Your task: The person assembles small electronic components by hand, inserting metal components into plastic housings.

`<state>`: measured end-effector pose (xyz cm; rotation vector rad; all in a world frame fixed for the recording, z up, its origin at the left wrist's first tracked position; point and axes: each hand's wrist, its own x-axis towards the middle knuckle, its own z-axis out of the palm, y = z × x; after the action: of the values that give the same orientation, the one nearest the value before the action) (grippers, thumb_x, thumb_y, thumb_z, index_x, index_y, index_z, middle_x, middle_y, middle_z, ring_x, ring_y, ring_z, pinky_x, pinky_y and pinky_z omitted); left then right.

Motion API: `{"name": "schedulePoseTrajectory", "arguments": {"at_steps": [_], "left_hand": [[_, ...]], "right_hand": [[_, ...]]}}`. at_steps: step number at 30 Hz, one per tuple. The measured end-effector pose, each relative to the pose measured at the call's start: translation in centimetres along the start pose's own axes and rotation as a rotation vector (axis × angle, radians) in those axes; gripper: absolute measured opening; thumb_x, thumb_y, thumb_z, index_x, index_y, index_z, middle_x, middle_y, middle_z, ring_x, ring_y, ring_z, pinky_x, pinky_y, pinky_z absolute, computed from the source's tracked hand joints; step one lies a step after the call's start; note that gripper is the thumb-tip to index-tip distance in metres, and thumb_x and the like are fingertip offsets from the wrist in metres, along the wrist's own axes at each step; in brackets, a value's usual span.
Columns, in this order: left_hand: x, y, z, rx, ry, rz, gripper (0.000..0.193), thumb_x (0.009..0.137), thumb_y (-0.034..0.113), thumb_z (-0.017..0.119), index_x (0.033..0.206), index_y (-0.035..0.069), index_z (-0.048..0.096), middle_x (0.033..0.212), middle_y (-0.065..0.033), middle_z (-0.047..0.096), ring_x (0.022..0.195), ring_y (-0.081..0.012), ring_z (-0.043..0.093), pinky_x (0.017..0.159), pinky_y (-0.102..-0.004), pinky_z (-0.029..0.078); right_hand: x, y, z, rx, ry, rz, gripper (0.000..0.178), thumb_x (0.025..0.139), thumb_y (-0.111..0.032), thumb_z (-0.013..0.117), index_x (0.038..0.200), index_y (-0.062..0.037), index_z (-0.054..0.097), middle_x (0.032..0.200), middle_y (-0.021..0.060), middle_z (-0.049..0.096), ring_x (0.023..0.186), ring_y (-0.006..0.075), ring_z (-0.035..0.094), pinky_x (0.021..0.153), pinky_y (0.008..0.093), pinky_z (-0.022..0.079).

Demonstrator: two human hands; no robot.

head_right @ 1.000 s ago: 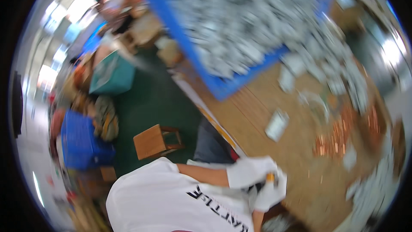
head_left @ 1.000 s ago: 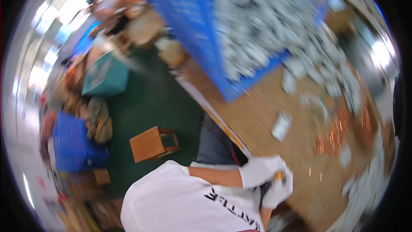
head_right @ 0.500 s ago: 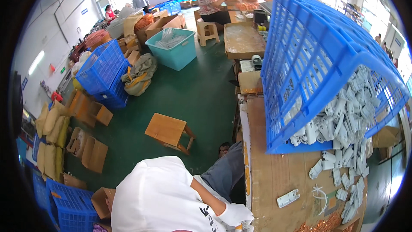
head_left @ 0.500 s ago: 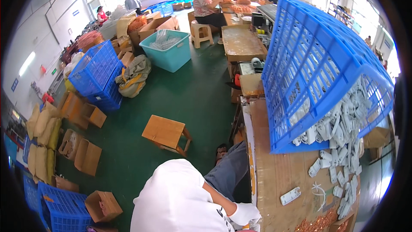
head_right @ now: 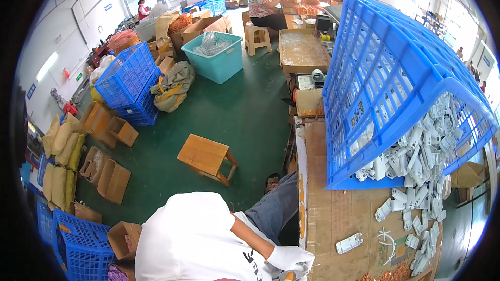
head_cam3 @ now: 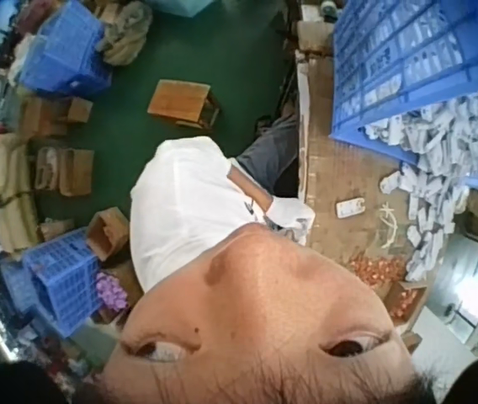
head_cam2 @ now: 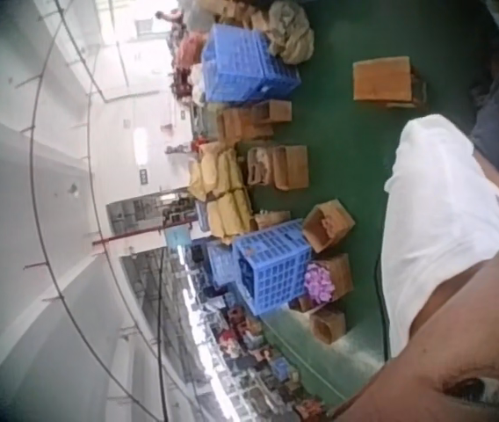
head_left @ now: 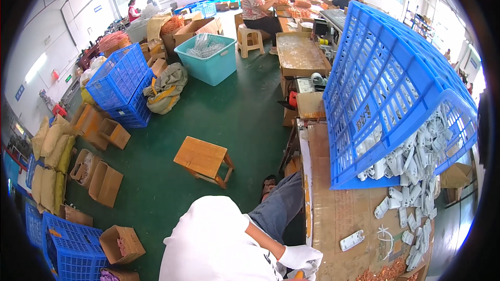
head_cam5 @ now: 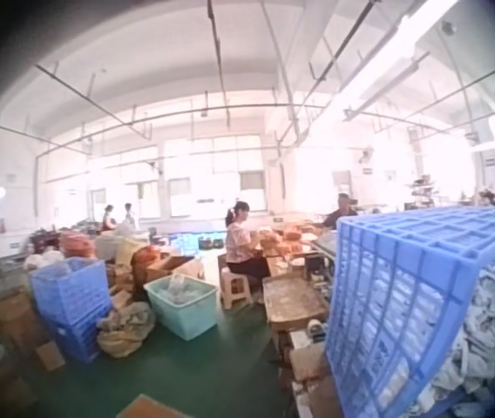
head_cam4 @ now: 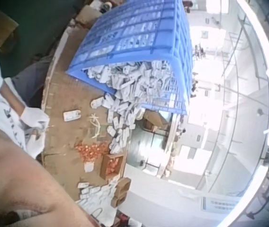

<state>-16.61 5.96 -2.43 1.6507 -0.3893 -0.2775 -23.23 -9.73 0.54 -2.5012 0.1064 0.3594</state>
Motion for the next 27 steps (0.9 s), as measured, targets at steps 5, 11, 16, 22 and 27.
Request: {"name": "schedulePoseTrajectory", "arguments": {"at_steps": [5,11,16,22,27], "left_hand": [[0.3,-0.3,0.3,-0.046,0.041,-0.014,0.01,0.081,0.007,0.065,0.088,0.004,0.058,0.086,-0.0115,0.064,0.085,-0.0281,0.063,0.073,-0.0379,0.048],[3.3,3.0,-1.1,0.158,-0.004,0.09,0.035,0.083,0.014,0.064,0.117,0.006,0.059,0.106,-0.0108,0.059,0.093,-0.023,0.062,0.084,-0.0352,0.05],[5.2,4.2,-4.2,0.169,0.114,-0.076,0.037,0.082,-0.002,0.063,0.119,0.002,0.058,0.108,-0.0097,0.06,0.092,-0.0166,0.065,0.076,-0.0282,0.055],[20.0,2.1,-2.8,0.812,0.072,0.555,0.034,0.08,-0.002,0.06,0.113,0.007,0.061,0.123,-0.0179,0.057,0.12,-0.0364,0.052,0.102,-0.0425,0.043],[26.1,-2.5,-9.7,1.089,-0.033,0.5,0.031,0.082,0.004,0.061,0.113,0.006,0.063,0.122,-0.015,0.06,0.117,-0.0361,0.053,0.1,-0.0438,0.044]], "right_hand": [[0.0,-2.6,-0.8,0.157,0.033,0.02,0.03,0.091,-0.027,0.062,0.106,-0.0007,0.063,0.094,0.0259,0.066,0.086,0.0417,0.064,0.079,0.0471,0.049],[2.2,-2.0,-1.3,0.657,0.466,0.054,0.039,0.089,0.005,0.053,0.128,0.0042,0.056,0.116,0.0137,0.066,0.105,0.0206,0.062,0.094,0.0333,0.048],[7.5,12.0,-9.5,0.063,0.901,0.159,0.046,0.096,-0.003,0.047,0.141,0.0015,0.043,0.136,0.0217,0.055,0.125,0.0334,0.054,0.106,0.0397,0.041],[2.2,33.3,-22.4,-0.406,0.991,0.784,0.037,0.093,-0.022,0.057,0.126,-0.0046,0.059,0.111,0.0236,0.064,0.099,0.0412,0.063,0.086,0.047,0.05],[6.8,24.5,-22.2,-0.77,1.07,0.479,0.04,0.086,-0.017,0.064,0.124,-0.0061,0.056,0.125,0.0164,0.058,0.11,0.037,0.059,0.089,0.0451,0.05]]}}
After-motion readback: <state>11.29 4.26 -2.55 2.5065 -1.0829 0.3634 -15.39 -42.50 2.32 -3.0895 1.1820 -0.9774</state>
